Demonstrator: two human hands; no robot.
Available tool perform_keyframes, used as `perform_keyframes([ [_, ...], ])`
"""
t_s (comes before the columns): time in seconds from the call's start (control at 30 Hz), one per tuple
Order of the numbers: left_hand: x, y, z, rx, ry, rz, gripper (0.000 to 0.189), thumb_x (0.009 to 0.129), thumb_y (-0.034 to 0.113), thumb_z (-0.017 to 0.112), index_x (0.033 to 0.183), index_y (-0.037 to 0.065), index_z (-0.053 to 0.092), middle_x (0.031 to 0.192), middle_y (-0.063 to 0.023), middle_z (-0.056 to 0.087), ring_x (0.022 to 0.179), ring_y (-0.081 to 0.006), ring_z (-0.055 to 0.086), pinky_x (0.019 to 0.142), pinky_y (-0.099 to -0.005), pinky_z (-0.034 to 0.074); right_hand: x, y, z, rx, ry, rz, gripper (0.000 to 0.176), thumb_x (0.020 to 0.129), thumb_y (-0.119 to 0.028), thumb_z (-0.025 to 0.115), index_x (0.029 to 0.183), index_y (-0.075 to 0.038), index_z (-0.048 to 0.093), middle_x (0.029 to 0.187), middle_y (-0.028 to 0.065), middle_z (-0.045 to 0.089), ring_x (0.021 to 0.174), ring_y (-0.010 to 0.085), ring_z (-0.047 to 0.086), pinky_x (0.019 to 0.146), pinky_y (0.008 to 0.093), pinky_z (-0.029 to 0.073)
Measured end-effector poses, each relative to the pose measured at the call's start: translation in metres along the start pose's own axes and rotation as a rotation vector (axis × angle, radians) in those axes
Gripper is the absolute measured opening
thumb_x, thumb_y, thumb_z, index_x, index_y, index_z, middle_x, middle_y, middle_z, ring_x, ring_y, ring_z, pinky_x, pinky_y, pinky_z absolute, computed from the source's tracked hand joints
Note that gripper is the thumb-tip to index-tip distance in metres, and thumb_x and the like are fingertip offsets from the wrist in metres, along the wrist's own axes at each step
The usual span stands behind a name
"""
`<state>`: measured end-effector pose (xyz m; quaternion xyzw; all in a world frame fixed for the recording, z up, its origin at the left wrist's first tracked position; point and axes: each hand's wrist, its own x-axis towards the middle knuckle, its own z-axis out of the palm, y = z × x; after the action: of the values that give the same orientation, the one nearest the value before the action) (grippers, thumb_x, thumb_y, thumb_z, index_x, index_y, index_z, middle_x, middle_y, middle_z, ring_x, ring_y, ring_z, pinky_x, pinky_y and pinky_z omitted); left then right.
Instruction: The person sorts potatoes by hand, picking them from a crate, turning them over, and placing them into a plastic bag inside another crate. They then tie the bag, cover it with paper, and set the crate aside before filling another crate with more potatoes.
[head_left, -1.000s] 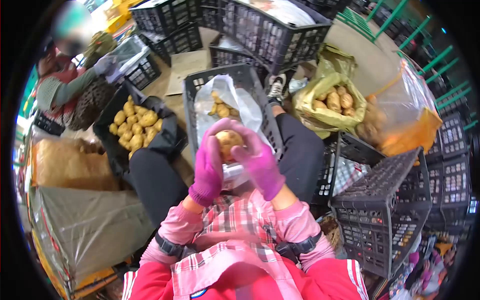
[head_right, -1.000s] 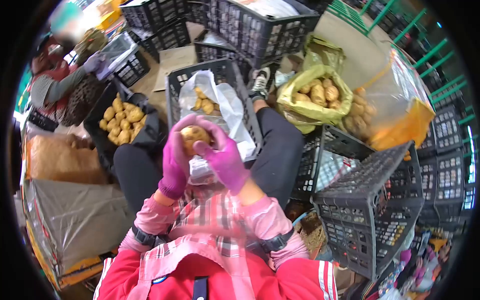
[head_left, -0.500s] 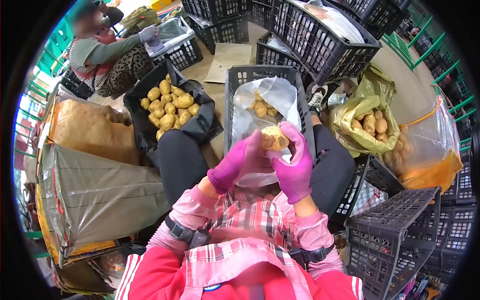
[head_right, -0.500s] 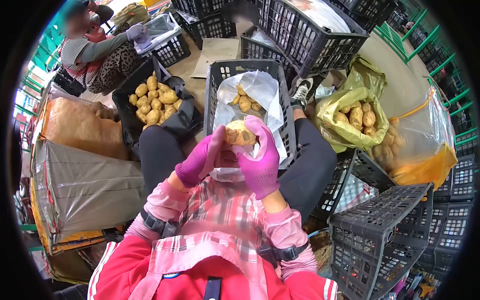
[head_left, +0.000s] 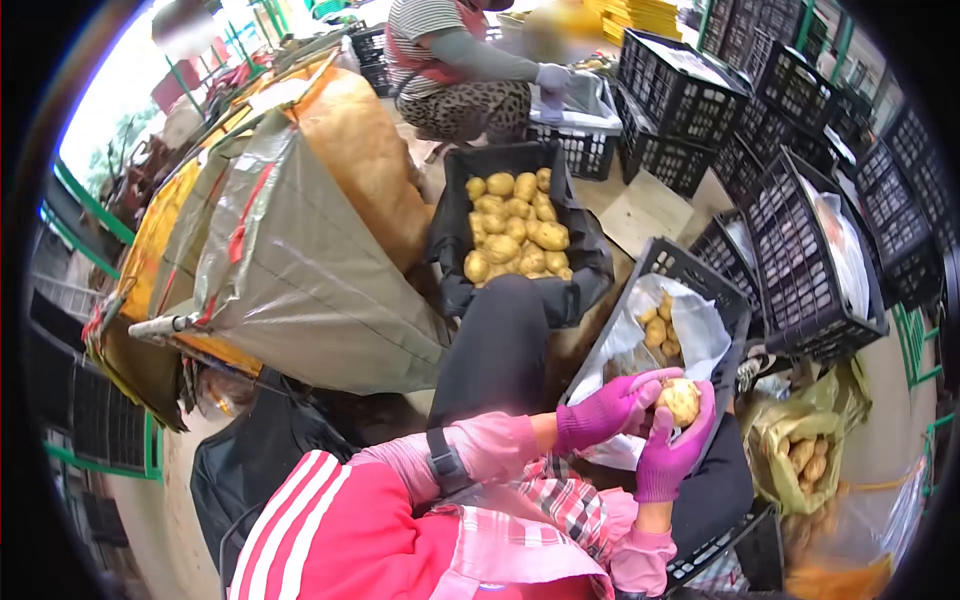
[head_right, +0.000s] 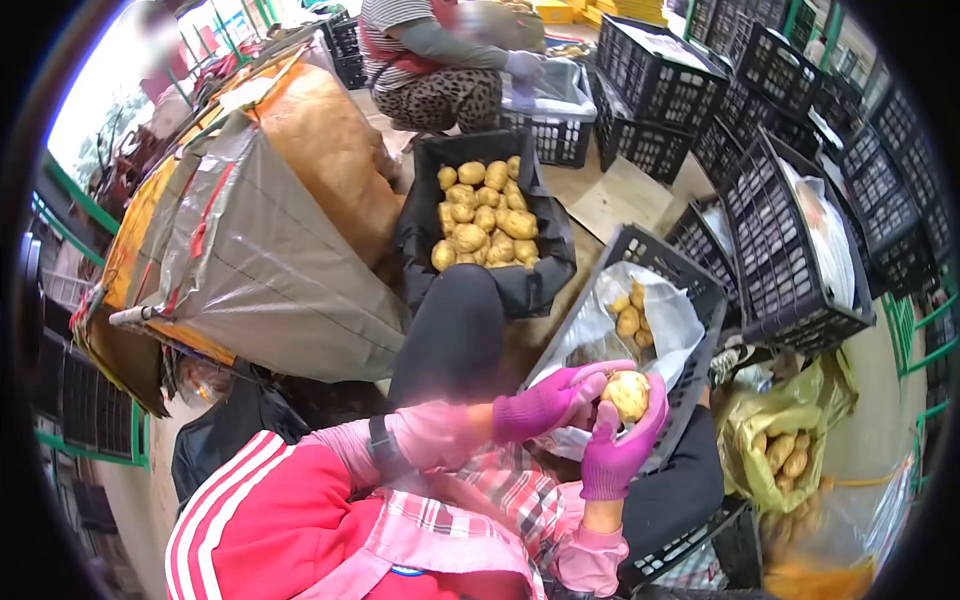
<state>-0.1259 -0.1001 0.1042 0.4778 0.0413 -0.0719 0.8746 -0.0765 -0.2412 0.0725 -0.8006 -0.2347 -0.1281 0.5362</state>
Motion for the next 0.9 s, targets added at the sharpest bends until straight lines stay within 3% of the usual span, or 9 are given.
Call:
perform_keyframes([
  [0.13,-0.005,-0.004,-0.025,-0.252,-0.087,-0.072,0.052,0.104,0.039,0.042,0.146,0.009,0.036,0.126,-0.0039,0.057,0.11,-0.0092,0.056,0.092,-0.0261,0.048,0.012,-0.018,0.001,0.029,-0.23,-0.064,0.076,0.088,-0.047,0.065,0.139,0.003,0.041,0.136,0.0201,0.048,0.128,0.0329,0.046,0.108,0.0423,0.034],
  [0.3,-0.042,0.043,-0.045,-0.229,-0.055,0.063,0.051,0.104,0.035,0.041,0.148,0.01,0.031,0.139,-0.0066,0.049,0.125,-0.0136,0.051,0.104,-0.0317,0.043,0.017,-0.048,0.015,0.186,-0.284,-0.034,0.066,0.078,-0.007,0.066,0.139,0.004,0.042,0.135,0.0201,0.05,0.125,0.033,0.05,0.104,0.0402,0.04],
  [0.4,-0.048,0.058,-0.053,-0.188,-0.056,0.061,0.051,0.104,0.035,0.041,0.147,0.009,0.033,0.14,-0.0078,0.049,0.127,-0.0162,0.051,0.106,-0.0337,0.042,0.018,-0.051,0.031,0.126,-0.277,-0.116,0.063,0.078,-0.007,0.067,0.137,0.004,0.046,0.132,0.0226,0.052,0.122,0.0344,0.052,0.103,0.0412,0.041],
  [0.53,-0.036,0.051,-0.062,-0.455,-0.205,0.157,0.049,0.105,0.036,0.038,0.145,0.007,0.036,0.141,-0.0108,0.047,0.125,-0.0233,0.052,0.109,-0.0397,0.04,0.024,-0.058,0.026,0.036,-0.299,-0.157,0.063,0.078,-0.005,0.065,0.137,0.002,0.046,0.134,0.0209,0.051,0.116,0.0337,0.055,0.101,0.0407,0.043],
  [0.6,-0.045,0.08,-0.058,-0.582,0.036,0.167,0.045,0.106,0.035,0.035,0.14,0.006,0.043,0.137,-0.0122,0.051,0.127,-0.025,0.05,0.11,-0.0413,0.039,0.019,-0.051,0.021,0.065,-0.289,-0.093,0.061,0.079,-0.005,0.063,0.137,0.002,0.045,0.132,0.019,0.052,0.112,0.0311,0.057,0.1,0.0398,0.044],
  [0.7,-0.077,0.153,-0.067,-0.744,-0.016,0.577,0.045,0.107,0.031,0.033,0.14,0.002,0.041,0.134,-0.0167,0.053,0.115,-0.0249,0.058,0.104,-0.0382,0.046,0.01,-0.026,0.013,0.095,-0.252,-0.031,0.054,0.085,-0.006,0.058,0.137,0.002,0.047,0.129,0.0173,0.054,0.112,0.0284,0.057,0.097,0.0388,0.045],
  [0.73,-0.095,0.173,-0.077,-0.544,-0.002,0.773,0.048,0.106,0.032,0.034,0.141,-0.001,0.038,0.135,-0.0202,0.05,0.117,-0.0252,0.057,0.103,-0.0373,0.047,0.008,-0.016,0.01,0.109,-0.256,0.01,0.053,0.085,-0.006,0.057,0.137,0.002,0.047,0.129,0.0169,0.054,0.111,0.028,0.058,0.097,0.0384,0.045],
  [0.83,-0.155,0.227,-0.1,-0.205,0.321,1.259,0.04,0.106,0.031,0.037,0.13,0.001,0.047,0.131,-0.013,0.055,0.121,-0.0262,0.056,0.108,-0.042,0.043,0.006,0.014,-0.002,0.141,-0.274,0.11,0.05,0.088,-0.005,0.056,0.137,0.002,0.047,0.131,0.0152,0.054,0.11,0.0256,0.059,0.095,0.0362,0.046],
  [0.9,-0.189,0.25,-0.126,-0.338,0.353,1.475,0.038,0.104,0.019,0.036,0.132,-0.005,0.047,0.133,-0.0155,0.055,0.125,-0.0283,0.054,0.111,-0.0383,0.042,0.006,0.016,-0.006,0.161,-0.265,0.144,0.049,0.088,-0.005,0.056,0.136,0.001,0.048,0.13,0.0151,0.054,0.11,0.0248,0.059,0.095,0.0359,0.046],
])
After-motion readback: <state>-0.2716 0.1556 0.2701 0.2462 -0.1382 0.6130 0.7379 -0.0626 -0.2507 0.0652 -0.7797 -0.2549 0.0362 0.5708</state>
